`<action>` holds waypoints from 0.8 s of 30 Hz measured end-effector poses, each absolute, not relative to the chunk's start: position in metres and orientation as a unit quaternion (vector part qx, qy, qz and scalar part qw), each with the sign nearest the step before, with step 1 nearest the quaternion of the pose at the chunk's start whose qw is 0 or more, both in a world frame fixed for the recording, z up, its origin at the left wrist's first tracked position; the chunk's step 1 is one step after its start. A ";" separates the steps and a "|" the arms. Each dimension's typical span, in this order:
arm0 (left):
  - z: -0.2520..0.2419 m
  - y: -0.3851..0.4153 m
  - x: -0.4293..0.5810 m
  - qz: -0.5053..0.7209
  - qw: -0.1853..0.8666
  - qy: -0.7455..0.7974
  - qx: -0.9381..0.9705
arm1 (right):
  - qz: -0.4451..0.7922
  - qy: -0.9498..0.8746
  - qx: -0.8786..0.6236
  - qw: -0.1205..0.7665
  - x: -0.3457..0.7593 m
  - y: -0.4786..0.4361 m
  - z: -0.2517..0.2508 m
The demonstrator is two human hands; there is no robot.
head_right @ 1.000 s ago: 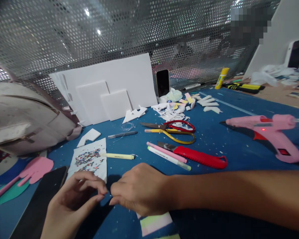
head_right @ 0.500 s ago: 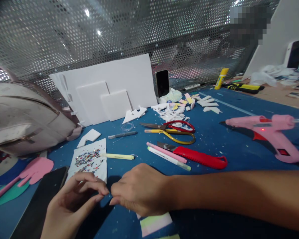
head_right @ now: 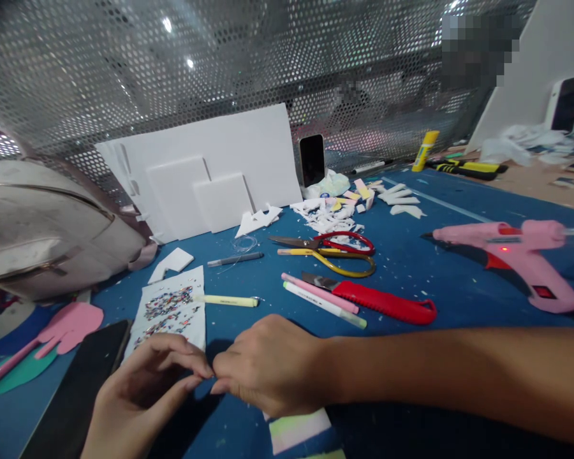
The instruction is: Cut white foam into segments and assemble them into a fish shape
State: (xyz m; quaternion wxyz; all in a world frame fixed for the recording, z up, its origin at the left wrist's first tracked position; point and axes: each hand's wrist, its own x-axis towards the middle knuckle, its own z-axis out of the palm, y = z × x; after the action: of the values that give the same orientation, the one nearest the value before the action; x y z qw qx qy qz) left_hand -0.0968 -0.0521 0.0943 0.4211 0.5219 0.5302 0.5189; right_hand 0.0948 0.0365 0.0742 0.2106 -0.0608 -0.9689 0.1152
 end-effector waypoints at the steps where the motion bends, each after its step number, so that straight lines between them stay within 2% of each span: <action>1: 0.094 -0.052 -0.097 0.519 0.421 0.529 0.523 | 0.114 -0.969 -0.061 0.209 0.095 0.036 0.074; 14: 0.094 -0.054 -0.091 0.528 0.377 0.516 0.560 | 0.104 -0.972 -0.061 0.204 0.094 0.036 0.077; 24: 0.092 -0.056 -0.095 0.497 0.391 0.502 0.590 | 0.097 -0.974 -0.065 0.193 0.093 0.035 0.078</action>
State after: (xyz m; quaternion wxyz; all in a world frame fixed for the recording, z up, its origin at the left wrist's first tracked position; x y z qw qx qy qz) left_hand -0.0949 -0.0557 0.0917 0.3912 0.5896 0.5023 0.4971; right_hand 0.0929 0.0345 0.0779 0.1935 -0.0649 -0.9742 0.0966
